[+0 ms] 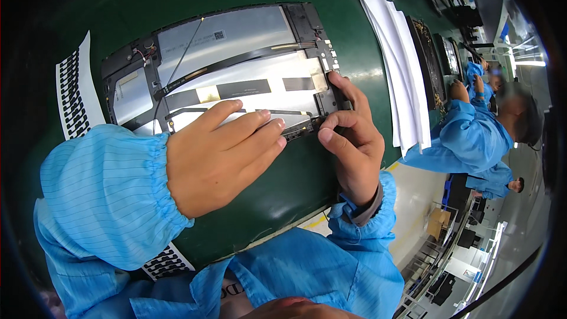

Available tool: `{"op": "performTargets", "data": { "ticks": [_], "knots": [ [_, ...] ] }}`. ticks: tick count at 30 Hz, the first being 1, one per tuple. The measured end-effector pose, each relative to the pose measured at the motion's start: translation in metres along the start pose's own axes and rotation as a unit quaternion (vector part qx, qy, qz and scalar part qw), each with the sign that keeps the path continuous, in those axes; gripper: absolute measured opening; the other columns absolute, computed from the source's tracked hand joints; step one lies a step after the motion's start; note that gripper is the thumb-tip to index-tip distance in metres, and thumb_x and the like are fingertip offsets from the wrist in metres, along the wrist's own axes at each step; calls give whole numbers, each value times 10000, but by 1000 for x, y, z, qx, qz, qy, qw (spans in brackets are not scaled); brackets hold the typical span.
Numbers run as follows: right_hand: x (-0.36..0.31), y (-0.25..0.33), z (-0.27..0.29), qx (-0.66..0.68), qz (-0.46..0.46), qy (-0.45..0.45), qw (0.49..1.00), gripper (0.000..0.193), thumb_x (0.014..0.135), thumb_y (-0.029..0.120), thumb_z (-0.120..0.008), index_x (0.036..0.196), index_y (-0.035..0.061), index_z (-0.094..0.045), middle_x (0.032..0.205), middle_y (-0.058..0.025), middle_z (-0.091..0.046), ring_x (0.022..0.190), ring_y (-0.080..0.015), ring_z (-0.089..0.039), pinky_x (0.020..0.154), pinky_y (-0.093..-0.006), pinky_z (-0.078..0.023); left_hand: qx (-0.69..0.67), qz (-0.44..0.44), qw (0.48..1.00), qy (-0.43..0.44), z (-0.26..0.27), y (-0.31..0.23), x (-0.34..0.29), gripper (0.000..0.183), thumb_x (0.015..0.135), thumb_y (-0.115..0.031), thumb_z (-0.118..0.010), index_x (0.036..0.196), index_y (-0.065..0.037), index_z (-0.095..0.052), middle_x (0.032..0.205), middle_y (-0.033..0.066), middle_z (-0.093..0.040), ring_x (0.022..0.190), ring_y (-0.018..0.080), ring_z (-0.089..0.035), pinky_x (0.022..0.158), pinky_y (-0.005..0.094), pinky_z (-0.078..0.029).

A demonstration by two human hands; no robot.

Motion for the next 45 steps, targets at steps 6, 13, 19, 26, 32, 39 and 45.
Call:
{"op": "performTargets", "data": {
  "ticks": [6, 13, 19, 26, 32, 39, 45],
  "knots": [
    [0, -1, -1, -41, 13, -9, 999, 64, 684, 26, -614, 743, 31, -591, 1275, -169, -367, 1233, -340, -257, 1000, -409, -187, -1, 0, 1000, 2, 0, -1, 1, 604, 549, -99, -680, 1108, 24, -486, 1154, 158, -482, 1044, 272, -480, 905, 414, -362],
    [-1, 0, -1, -61, 14, -7, 998, 77, 668, 32, -617, 741, 35, -592, 1264, -165, -385, 1230, -348, -261, 999, -412, -193, -4, 0, 1000, -14, 3, -6, 5, 545, 581, -102, -650, 1090, 23, -500, 1141, 151, -493, 1057, 263, -475, 903, 413, -364],
    [0, 2, -3, -83, 26, -22, 996, 78, 647, 17, -629, 717, 32, -597, 1229, -164, -427, 1204, -350, -307, 982, -415, -230, 20, -53, 998, 0, -3, -8, 19, 363, 681, -76, -531, 1028, 26, -549, 1140, 133, -500, 1062, 248, -476, 899, 399, -368],
    [-5, 0, 6, 3, -41, -102, 994, 128, 614, -1, -646, 734, 27, -613, 1123, -137, -515, 1122, -326, -423, 914, -385, -341, -42, -55, 998, 4, -3, -6, 18, 376, 647, -42, -553, 1005, 71, -541, 1138, 159, -495, 1037, 280, -485, 873, 389, -385],
    [-3, 2, 6, -114, 45, -43, 992, 174, 562, -11, -664, 720, 49, -625, 1094, -127, -517, 1062, -285, -445, 883, -362, -365, -45, -57, 997, 3, -4, -5, 22, 380, 634, -44, -559, 995, 74, -545, 1133, 164, -499, 1024, 285, -491, 869, 393, -388],
    [-1, 6, 3, -176, 61, -39, 982, 152, 559, 20, -676, 695, 59, -620, 1089, -127, -517, 1046, -292, -448, 867, -366, -373, -30, -62, 998, 8, 0, -4, 20, 367, 663, -69, -529, 1002, 72, -542, 1139, 164, -498, 1038, 280, -489, 874, 401, -387],
    [-1, 7, 0, -254, 108, -45, 960, 143, 561, 23, -653, 692, 59, -610, 1026, -132, -542, 1013, -322, -465, 866, -400, -380, -30, -58, 998, 20, -2, -6, 20, 358, 697, -92, -506, 1018, 63, -537, 1167, 143, -484, 1068, 274, -472, 885, 400, -381]
  ]
}}
Point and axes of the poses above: each hand's wrist, its own x-axis towards the middle knuckle, its own z-axis out of the back of the hand, y = z × x, the point moved 1 cm from there along x, towards the middle knuckle
